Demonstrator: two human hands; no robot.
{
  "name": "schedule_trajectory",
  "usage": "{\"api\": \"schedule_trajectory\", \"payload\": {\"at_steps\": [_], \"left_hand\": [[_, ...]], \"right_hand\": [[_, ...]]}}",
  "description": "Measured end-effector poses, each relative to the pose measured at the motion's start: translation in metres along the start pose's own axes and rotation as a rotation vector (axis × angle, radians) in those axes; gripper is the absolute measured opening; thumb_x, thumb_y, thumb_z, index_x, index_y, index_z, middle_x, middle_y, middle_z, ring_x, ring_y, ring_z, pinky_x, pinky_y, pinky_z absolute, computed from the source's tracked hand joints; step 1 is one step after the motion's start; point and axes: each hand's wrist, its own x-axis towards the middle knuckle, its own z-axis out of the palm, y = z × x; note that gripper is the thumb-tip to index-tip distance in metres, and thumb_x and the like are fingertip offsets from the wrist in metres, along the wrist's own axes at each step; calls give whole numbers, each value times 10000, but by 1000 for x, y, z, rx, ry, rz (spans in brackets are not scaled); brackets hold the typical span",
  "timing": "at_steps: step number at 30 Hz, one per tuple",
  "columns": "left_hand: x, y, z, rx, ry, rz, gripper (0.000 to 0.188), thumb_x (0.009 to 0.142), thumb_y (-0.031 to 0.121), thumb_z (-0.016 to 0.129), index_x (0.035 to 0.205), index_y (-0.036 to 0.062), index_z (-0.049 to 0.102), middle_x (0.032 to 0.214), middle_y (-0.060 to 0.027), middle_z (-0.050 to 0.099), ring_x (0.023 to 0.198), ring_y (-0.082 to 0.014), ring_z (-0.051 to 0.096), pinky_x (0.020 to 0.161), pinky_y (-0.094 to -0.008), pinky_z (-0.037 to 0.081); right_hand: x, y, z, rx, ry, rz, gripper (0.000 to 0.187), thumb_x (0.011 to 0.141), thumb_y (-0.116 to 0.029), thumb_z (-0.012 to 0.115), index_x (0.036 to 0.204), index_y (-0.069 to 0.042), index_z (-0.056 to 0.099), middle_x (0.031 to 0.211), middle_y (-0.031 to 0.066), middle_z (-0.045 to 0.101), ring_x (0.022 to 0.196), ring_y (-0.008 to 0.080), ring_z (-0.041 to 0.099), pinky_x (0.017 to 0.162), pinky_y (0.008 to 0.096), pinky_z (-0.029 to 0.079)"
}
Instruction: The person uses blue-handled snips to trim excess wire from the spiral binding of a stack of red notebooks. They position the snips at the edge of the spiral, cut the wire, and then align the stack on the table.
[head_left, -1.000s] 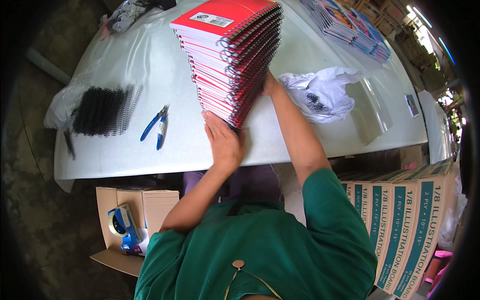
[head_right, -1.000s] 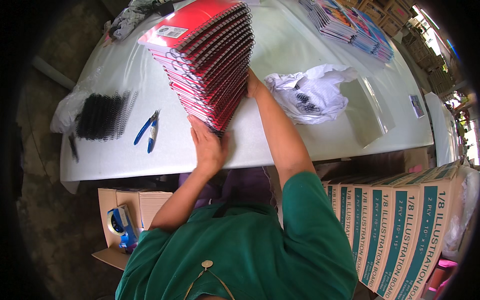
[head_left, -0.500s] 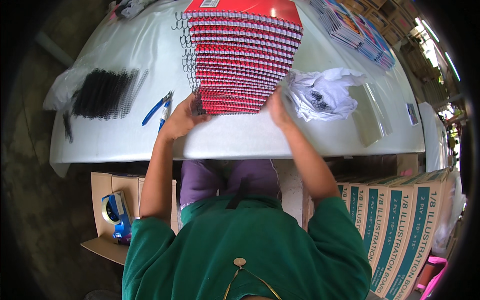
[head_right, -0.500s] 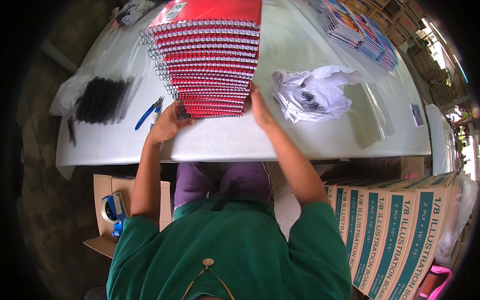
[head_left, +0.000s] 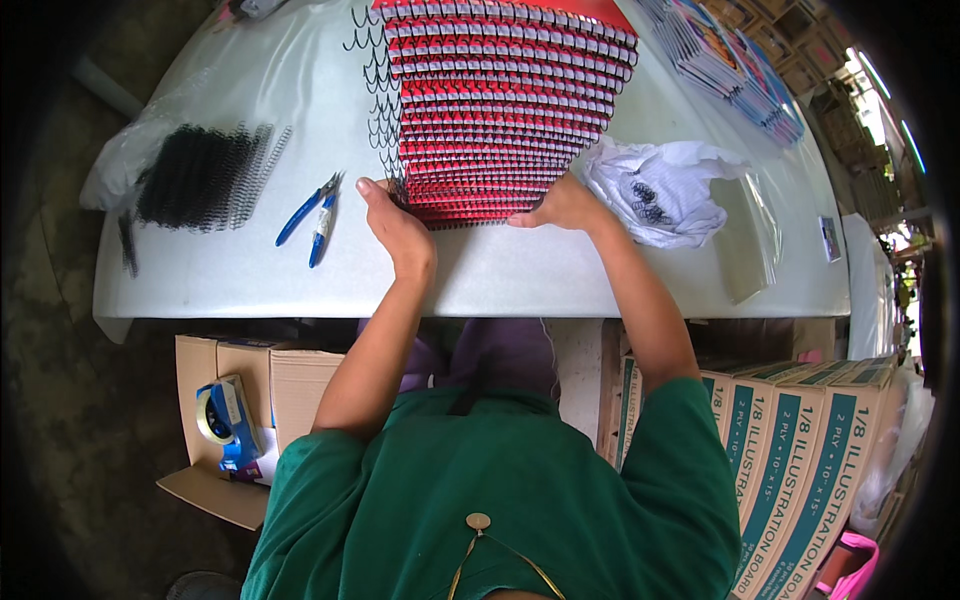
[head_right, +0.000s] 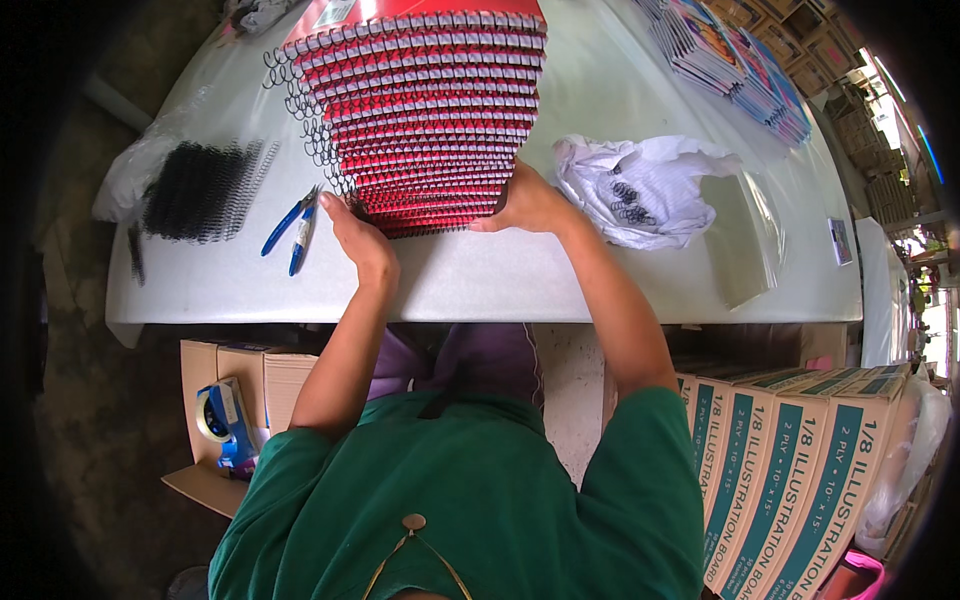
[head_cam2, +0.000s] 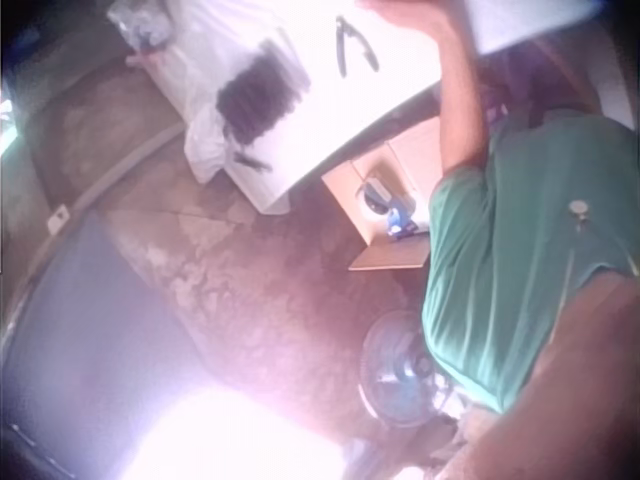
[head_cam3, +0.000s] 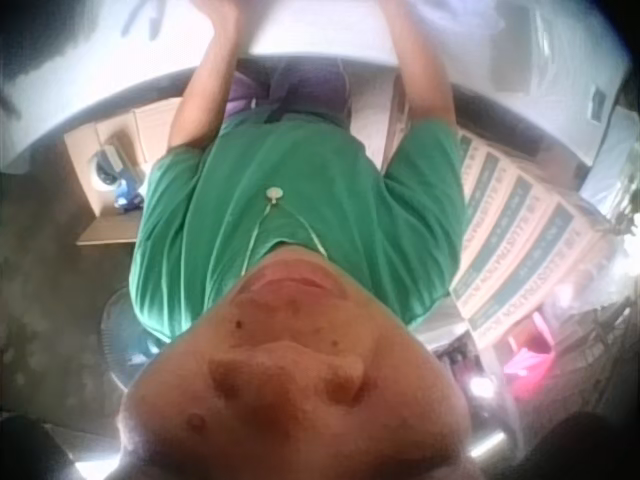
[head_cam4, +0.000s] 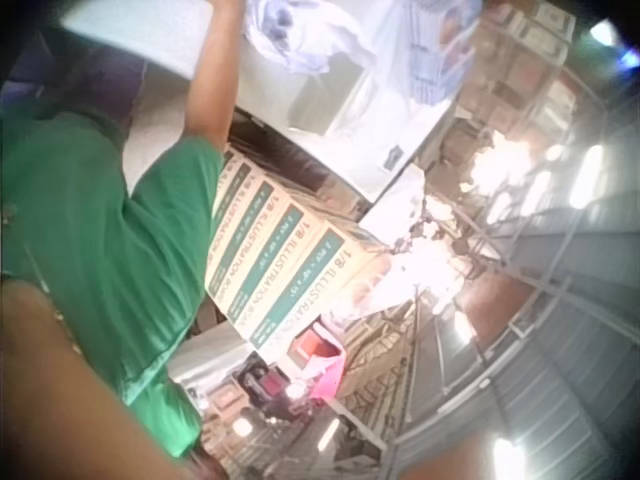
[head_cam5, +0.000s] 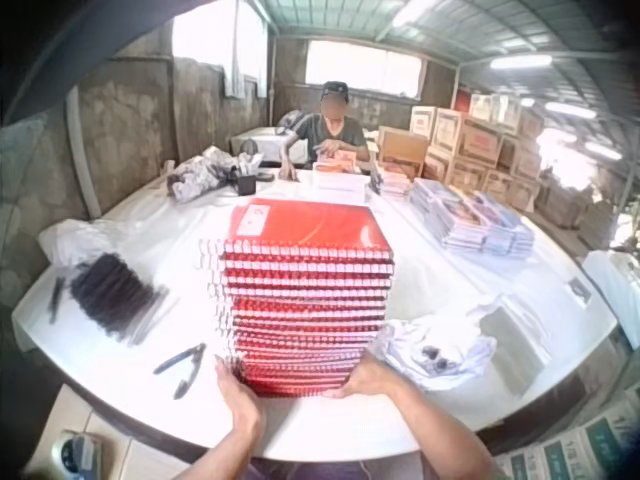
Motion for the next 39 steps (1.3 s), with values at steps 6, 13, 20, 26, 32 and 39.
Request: {"api": "schedule_trajectory", "payload": {"at_steps": [6,13,20,26,32,39], "left_hand": [[6,-8,-1,71,20,49,590,963,539,214,610,80,324,596,32,335,592,-90,293,555,-261,301],[16,-16,-5,108,-3,71,565,974,500,225,583,93,254,562,39,272,569,-90,238,518,-286,243],[15,-16,-12,179,-55,132,546,981,434,245,576,70,291,532,23,314,541,-100,272,509,-311,259],[16,-6,-22,288,7,325,489,983,345,249,702,10,468,664,-47,449,647,-150,398,635,-306,349],[8,46,13,91,-152,370,493,999,377,267,730,9,455,654,-4,416,634,-88,354,583,-258,321],[15,35,16,8,-130,400,516,995,417,253,634,51,302,604,26,294,596,-87,256,527,-263,242]], "right_hand": [[4,-3,-3,47,-39,64,786,506,-299,829,1186,-50,522,1181,149,534,1098,294,487,995,380,361],[-4,-4,15,-144,-10,7,771,493,-324,842,1151,-47,551,1168,158,541,1130,334,461,1026,405,307],[-35,-17,36,-403,75,-27,775,600,-362,805,1222,-27,484,1235,161,494,1139,329,457,1007,415,332],[-53,-18,38,-17,300,-23,1329,335,-419,904,1362,14,181,1402,194,280,1301,312,295,1091,399,202],[-29,-38,64,228,634,-154,1239,459,-463,863,1333,29,136,1283,155,388,1177,247,429,1027,379,312],[-20,-43,77,559,841,-258,888,607,-422,816,1219,19,347,1140,99,527,996,177,569,855,312,481]]}}
